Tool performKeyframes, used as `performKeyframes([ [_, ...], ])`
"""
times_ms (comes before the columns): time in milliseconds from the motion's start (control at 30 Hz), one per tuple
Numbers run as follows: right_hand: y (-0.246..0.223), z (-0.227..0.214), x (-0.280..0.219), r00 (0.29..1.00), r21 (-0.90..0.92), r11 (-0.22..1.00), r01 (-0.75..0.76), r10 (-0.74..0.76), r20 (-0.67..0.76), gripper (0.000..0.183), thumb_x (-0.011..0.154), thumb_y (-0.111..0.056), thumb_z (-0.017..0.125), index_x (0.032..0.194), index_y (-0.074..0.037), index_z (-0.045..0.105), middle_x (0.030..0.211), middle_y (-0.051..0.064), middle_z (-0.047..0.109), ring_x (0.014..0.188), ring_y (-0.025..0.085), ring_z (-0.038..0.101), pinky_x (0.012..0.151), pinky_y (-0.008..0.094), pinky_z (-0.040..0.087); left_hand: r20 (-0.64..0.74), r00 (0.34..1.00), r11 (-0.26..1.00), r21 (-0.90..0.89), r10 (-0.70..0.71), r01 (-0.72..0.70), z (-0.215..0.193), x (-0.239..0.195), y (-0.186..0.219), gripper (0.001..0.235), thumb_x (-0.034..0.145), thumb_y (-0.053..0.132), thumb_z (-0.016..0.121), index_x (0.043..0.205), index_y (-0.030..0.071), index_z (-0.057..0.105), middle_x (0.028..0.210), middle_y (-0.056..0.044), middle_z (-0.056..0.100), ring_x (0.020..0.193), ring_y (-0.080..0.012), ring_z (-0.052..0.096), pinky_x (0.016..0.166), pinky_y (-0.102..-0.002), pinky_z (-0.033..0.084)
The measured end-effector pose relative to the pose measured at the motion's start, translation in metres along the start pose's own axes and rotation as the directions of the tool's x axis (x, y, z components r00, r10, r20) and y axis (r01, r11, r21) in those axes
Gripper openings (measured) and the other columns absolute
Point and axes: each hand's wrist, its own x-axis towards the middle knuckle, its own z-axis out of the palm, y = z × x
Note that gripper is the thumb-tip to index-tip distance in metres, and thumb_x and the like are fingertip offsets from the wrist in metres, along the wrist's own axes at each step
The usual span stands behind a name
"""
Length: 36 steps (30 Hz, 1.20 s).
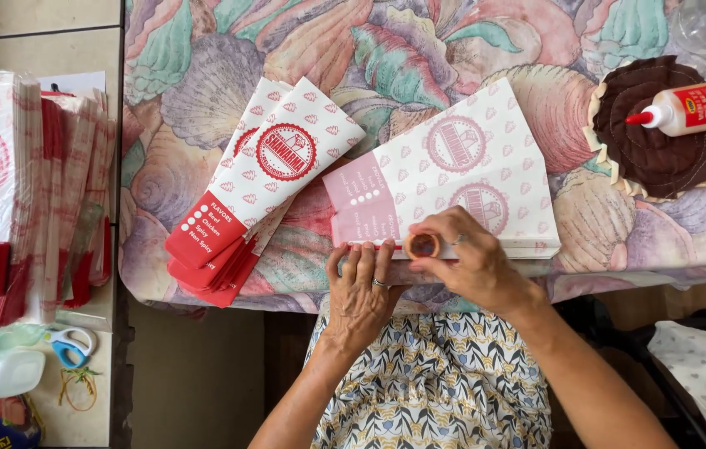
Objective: Folding and assembling paper food packaging containers by hand at a workstation.
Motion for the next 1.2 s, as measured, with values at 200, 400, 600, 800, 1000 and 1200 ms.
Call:
performKeyframes([
  [200,0.001,0.003,-0.004,1.0,-0.019,1.0,-0.025,0.025,-0.017,0.059,0.07,-0.011,0.092,0.121,-0.003,0.062,0.103,0.01,0.069,0.093,0.029,0.071,0.081,0.04,0.061,-0.026,1.0,1.0,-0.021,-0.002,0.002,-0.005,0.01,0.003,0.103,0.073,0.048,0.082,0.155,0.002,0.04,0.118,-0.022,0.052,0.114,-0.0355,0.048,0.11,-0.061,0.037],
  [400,-0.03,0.032,0.032,0.997,-0.004,0.999,0.038,-0.038,-0.068,0.059,0.076,0.005,0.082,0.13,0.0,0.059,0.104,0.012,0.069,0.094,0.029,0.07,0.085,0.041,0.058,-0.037,0.999,0.999,0.002,-0.033,0.033,-0.007,0.012,0.0,0.103,0.071,0.055,0.082,0.155,0.011,0.043,0.116,-0.016,0.051,0.111,-0.0306,0.048,0.112,-0.054,0.039],
  [600,-0.01,0.013,-0.022,0.974,-0.506,0.849,0.153,-0.217,-0.07,0.038,0.082,-0.017,0.085,0.116,-0.005,0.071,0.102,0.008,0.057,0.098,0.027,0.057,0.09,0.041,0.049,0.004,0.995,0.985,-0.136,-0.102,0.102,-0.03,0.023,-0.001,0.101,0.071,0.054,0.085,0.155,0.017,0.044,0.113,-0.013,0.052,0.108,-0.0298,0.051,0.111,-0.052,0.04],
  [800,-0.01,0.016,-0.05,0.952,-0.554,0.83,0.058,-0.213,-0.22,0.025,0.092,-0.018,0.079,0.114,-0.009,0.078,0.101,0.005,0.067,0.097,0.023,0.064,0.095,0.04,0.05,-0.119,0.973,0.978,-0.098,-0.195,0.184,-0.035,0.042,0.022,0.059,0.085,0.051,0.077,0.127,0.01,0.069,0.135,-0.015,0.043,0.123,-0.0301,0.039,0.106,-0.044,0.041],
  [1000,-0.016,0.013,-0.038,0.942,-0.509,0.859,0.053,-0.212,-0.259,0.022,0.086,-0.015,0.084,0.106,-0.006,0.079,0.097,0.005,0.068,0.095,0.023,0.065,0.094,0.04,0.054,-0.281,0.954,0.98,-0.192,-0.101,0.047,0.007,0.046,0.04,0.029,0.092,0.026,0.077,0.106,0.0,0.077,0.11,-0.018,0.072,0.103,-0.0295,0.067,0.084,-0.037,0.058],
  [1200,-0.006,0.016,-0.042,0.929,-0.483,0.871,0.087,-0.246,-0.276,0.021,0.087,-0.018,0.084,0.105,-0.007,0.081,0.092,0.006,0.067,0.089,0.024,0.064,0.091,0.042,0.055,-0.325,0.94,0.989,-0.139,-0.102,0.059,-0.029,0.037,-0.018,0.023,0.088,0.017,0.082,0.102,0.0,0.078,0.104,-0.016,0.072,0.104,-0.0339,0.067,0.085,-0.042,0.058],
])
